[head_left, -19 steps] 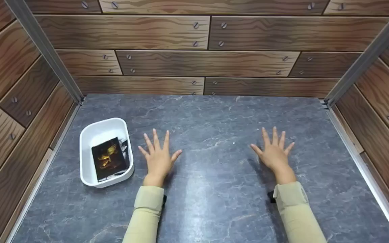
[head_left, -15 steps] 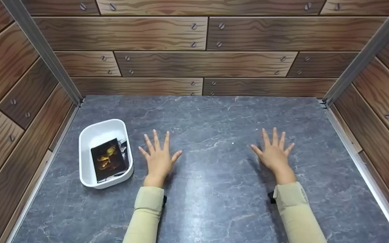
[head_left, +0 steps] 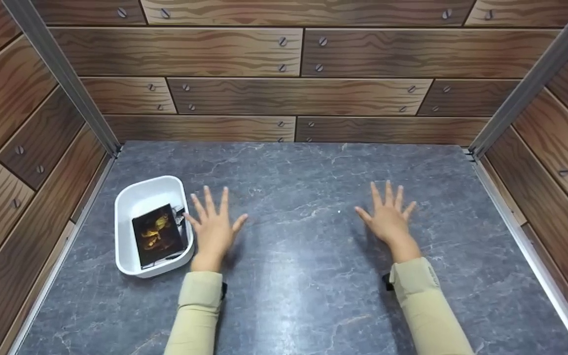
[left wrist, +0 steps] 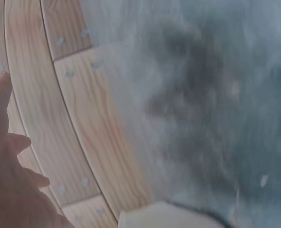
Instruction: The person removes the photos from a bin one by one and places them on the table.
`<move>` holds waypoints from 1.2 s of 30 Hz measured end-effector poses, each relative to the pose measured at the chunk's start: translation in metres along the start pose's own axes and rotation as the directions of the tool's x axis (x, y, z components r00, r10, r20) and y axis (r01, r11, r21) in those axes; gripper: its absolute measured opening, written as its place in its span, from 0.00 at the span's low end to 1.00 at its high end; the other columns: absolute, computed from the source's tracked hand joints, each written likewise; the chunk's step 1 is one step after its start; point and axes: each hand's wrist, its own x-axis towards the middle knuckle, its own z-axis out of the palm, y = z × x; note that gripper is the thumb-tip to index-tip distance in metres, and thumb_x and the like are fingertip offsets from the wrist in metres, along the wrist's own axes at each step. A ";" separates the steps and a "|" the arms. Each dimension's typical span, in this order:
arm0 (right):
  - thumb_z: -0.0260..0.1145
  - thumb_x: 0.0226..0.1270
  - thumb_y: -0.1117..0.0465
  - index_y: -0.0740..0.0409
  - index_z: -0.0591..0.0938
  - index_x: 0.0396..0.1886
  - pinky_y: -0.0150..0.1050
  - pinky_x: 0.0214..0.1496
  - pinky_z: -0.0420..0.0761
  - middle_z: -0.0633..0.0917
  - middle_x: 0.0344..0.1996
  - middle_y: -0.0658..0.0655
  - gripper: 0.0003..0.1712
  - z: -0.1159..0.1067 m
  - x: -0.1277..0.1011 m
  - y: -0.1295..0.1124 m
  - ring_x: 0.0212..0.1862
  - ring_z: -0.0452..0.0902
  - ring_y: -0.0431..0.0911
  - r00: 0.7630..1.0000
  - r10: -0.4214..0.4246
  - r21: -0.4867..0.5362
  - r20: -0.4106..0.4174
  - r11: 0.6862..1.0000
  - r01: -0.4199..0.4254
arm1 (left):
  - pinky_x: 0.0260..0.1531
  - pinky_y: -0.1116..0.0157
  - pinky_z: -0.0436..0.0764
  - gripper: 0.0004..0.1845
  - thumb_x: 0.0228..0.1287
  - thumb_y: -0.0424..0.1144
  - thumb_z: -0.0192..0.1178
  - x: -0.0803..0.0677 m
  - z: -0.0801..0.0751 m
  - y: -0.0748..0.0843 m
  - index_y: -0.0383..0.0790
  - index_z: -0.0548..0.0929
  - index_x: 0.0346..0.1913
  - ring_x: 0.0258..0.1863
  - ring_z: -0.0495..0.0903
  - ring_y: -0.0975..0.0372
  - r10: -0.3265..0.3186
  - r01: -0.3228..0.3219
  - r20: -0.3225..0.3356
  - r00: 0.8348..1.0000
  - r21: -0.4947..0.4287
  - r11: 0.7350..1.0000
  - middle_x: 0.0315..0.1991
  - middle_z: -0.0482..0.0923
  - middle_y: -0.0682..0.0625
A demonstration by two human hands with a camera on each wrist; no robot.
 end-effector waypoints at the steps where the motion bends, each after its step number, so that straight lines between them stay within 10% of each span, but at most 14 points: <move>1: 0.48 0.69 0.30 0.49 0.41 0.79 0.74 0.64 0.19 0.35 0.76 0.68 0.50 0.002 0.003 -0.007 0.73 0.18 0.67 1.000 -0.009 0.004 -0.005 1.000 0.009 | 0.64 0.27 0.35 0.46 0.62 0.64 0.55 0.001 -0.004 -0.005 0.50 0.50 0.77 0.73 0.31 0.33 -0.008 0.008 -0.010 1.000 -0.014 1.000 0.77 0.34 0.33; 9: 0.58 0.70 0.44 0.55 0.50 0.78 0.69 0.72 0.31 0.42 0.76 0.68 0.45 0.031 0.021 -0.102 0.75 0.29 0.67 0.989 -0.128 0.255 -0.073 0.956 0.143 | 0.64 0.27 0.37 0.37 0.68 0.51 0.56 0.001 -0.047 -0.067 0.39 0.58 0.74 0.73 0.38 0.32 -0.170 0.146 -0.120 0.978 -0.187 0.972 0.76 0.41 0.31; 14: 0.60 0.70 0.53 0.59 0.55 0.76 0.61 0.76 0.42 0.49 0.76 0.68 0.41 0.062 0.015 -0.170 0.76 0.39 0.63 0.983 -0.164 0.572 -0.084 0.800 0.182 | 0.70 0.38 0.53 0.30 0.68 0.38 0.55 -0.013 -0.071 -0.112 0.31 0.62 0.70 0.70 0.52 0.34 -0.355 0.236 -0.238 0.904 -0.415 0.879 0.72 0.52 0.28; 18: 0.60 0.71 0.56 0.61 0.57 0.75 0.57 0.77 0.48 0.55 0.75 0.66 0.38 0.087 0.002 -0.223 0.76 0.47 0.60 0.981 -0.195 0.738 -0.007 0.661 0.136 | 0.70 0.39 0.55 0.31 0.71 0.38 0.51 -0.026 -0.078 -0.143 0.30 0.56 0.72 0.69 0.54 0.33 -0.478 0.351 -0.170 0.862 -0.481 0.804 0.71 0.51 0.26; 24: 0.61 0.70 0.53 0.56 0.59 0.75 0.55 0.74 0.60 0.63 0.73 0.62 0.38 0.120 -0.023 -0.291 0.72 0.58 0.59 0.961 -0.222 0.810 0.166 0.586 -0.005 | 0.70 0.39 0.52 0.35 0.74 0.45 0.43 -0.038 -0.079 -0.171 0.28 0.46 0.74 0.69 0.50 0.31 -0.581 0.528 0.026 0.813 -0.451 0.719 0.70 0.48 0.21; 31: 0.63 0.68 0.59 0.66 0.67 0.69 0.45 0.66 0.74 0.73 0.64 0.69 0.33 0.142 -0.037 -0.328 0.64 0.70 0.60 0.959 -0.206 0.852 0.195 0.519 -0.062 | 0.69 0.41 0.58 0.34 0.77 0.48 0.36 -0.040 -0.072 -0.175 0.19 0.53 0.70 0.65 0.58 0.33 -0.570 0.578 0.147 0.808 -0.387 0.719 0.65 0.59 0.21; 36: 0.63 0.67 0.64 0.70 0.74 0.63 0.38 0.63 0.76 0.79 0.58 0.67 0.26 0.151 -0.037 -0.336 0.62 0.74 0.55 0.955 -0.240 0.845 0.173 0.535 -0.019 | 0.64 0.41 0.64 0.27 0.77 0.42 0.35 -0.043 -0.071 -0.178 0.21 0.64 0.65 0.62 0.64 0.34 -0.564 0.579 0.159 0.810 -0.369 0.727 0.63 0.64 0.23</move>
